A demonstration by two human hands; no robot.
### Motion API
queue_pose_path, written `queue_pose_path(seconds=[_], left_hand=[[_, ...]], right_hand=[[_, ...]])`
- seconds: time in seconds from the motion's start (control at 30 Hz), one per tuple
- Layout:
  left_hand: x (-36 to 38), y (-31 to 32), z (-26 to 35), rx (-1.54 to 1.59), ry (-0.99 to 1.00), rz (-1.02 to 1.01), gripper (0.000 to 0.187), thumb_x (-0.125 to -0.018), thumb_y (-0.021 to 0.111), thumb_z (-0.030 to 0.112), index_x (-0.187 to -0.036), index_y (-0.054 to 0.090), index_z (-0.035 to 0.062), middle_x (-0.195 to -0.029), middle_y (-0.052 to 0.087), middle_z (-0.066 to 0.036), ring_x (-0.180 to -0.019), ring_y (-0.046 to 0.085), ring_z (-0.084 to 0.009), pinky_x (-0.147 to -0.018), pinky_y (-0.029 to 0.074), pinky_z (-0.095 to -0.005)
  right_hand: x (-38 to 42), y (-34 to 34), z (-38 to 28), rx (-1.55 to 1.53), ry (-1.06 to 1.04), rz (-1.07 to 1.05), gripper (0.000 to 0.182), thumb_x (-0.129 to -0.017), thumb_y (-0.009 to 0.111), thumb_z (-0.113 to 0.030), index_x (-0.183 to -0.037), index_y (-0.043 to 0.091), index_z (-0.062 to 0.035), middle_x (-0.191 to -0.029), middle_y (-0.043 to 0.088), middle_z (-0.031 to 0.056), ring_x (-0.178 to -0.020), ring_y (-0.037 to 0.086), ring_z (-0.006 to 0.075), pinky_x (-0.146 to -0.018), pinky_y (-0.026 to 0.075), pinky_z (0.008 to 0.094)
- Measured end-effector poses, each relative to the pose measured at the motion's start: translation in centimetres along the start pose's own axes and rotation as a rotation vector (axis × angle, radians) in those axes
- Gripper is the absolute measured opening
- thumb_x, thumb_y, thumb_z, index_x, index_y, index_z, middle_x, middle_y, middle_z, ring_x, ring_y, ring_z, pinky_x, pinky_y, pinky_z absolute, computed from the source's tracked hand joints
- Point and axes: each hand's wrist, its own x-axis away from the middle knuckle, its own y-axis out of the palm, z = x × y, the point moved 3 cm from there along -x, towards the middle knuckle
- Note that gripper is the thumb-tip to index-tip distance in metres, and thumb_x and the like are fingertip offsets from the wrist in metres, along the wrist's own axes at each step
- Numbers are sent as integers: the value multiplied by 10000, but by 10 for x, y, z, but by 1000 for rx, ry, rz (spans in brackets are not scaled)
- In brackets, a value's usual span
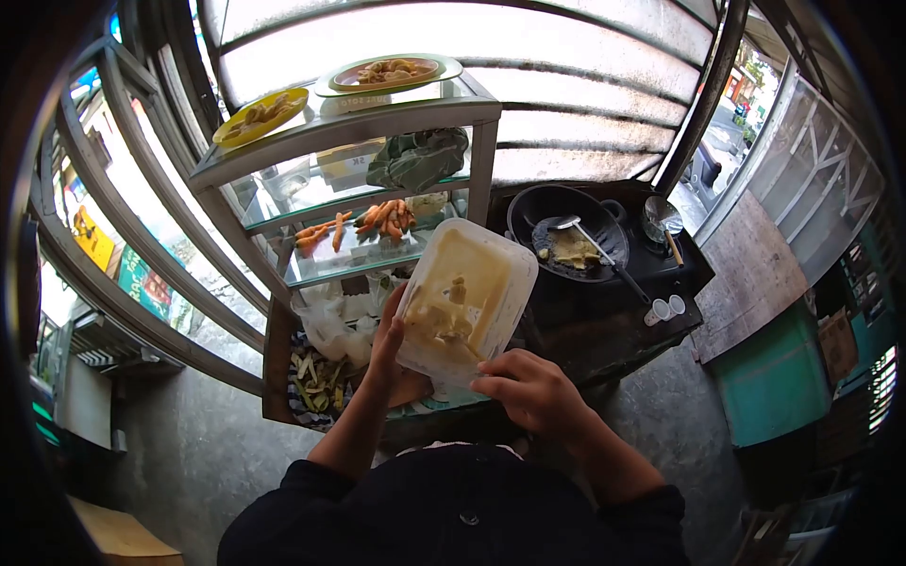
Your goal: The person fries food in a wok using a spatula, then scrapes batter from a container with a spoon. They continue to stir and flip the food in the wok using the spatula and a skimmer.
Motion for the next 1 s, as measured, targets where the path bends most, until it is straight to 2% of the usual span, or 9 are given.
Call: queue_pose_path(seconds=[0.07, 0.27, 0.33, 0.43, 0.57, 0.63, 0.77, 0.93, 1.0], left_hand=[[-1, -5, -1, -63, 6, 11, 809, -821, 536, 553, -1382, 277, 31, -1370, 349, -168, -1271, 334, -272, -1042, 259, -388], [0, -5, -5, -137, -41, -69, 833, -806, 532, 571, -1374, 290, 13, -1373, 351, -182, -1278, 330, -281, -1052, 234, -381], [-1, -7, -4, -154, 17, -47, 837, -806, 525, 581, -1373, 294, 10, -1374, 350, -186, -1279, 330, -286, -1052, 235, -386], [-1, -14, 2, -141, 29, 15, 841, -809, 511, 593, -1373, 293, 9, -1372, 352, -185, -1282, 325, -289, -1055, 231, -392], [0, -25, -3, -117, 39, 64, 844, -812, 509, 592, -1374, 287, 3, -1370, 352, -185, -1287, 318, -290, -1060, 224, -396], [-2, -24, -1, -130, 94, 69, 842, -814, 510, 589, -1374, 285, 1, -1373, 347, -184, -1289, 314, -290, -1060, 224, -397], [-3, -21, 2, -149, 134, 81, 830, -819, 499, 587, -1369, 292, 1, -1376, 343, -184, -1286, 318, -293, -1057, 227, -399], [-3, -19, 11, -382, 170, -19, 809, -831, 464, 590, -1358, 306, -3, -1369, 346, -192, -1278, 328, -293, -1053, 231, -402], [-5, -21, 6, -396, 191, -12, 805, -832, 460, 590, -1358, 308, -1, -1364, 351, -190, -1274, 333, -293, -1052, 232, -400]], right_hand=[[-1, -7, 1, -18, 12, -10, 312, -617, 572, 84, -875, 646, -75, -900, 592, 85, -802, 612, 240, -686, 513, 336], [-13, -12, 16, 169, -23, 199, 283, -636, 596, 52, -885, 637, -74, -905, 588, 93, -775, 618, 230, -670, 519, 329], [-11, 4, 6, 202, -116, 16, 294, -636, 619, 30, -909, 626, -77, -904, 584, 94, -769, 621, 227, -665, 523, 326], [-5, 9, -4, 115, -163, -57, 302, -639, 621, 21, -922, 611, -83, -903, 583, 88, -783, 620, 226, -672, 524, 326], [-7, -3, -8, 113, -148, 34, 304, -640, 614, 24, -923, 606, -87, -913, 586, 85, -797, 619, 228, -676, 522, 328], [-10, 3, -10, 32, -126, -130, 294, -645, 607, 25, -918, 611, -86, -906, 594, 80, -803, 620, 230, -678, 519, 326], [-24, -10, -7, 95, -157, -108, 286, -650, 604, 27, -915, 616, -82, -890, 601, 78, -791, 619, 228, -681, 516, 324], [-58, -33, 23, 230, -7, 5, 213, -704, 590, 36, -895, 617, -52, -828, 600, 104, -740, 612, 254, -652, 501, 346], [-62, -35, 31, 131, 88, -5, 177, -735, 577, 33, -890, 613, -44, -800, 595, 109, -715, 608, 263, -644, 493, 346]])
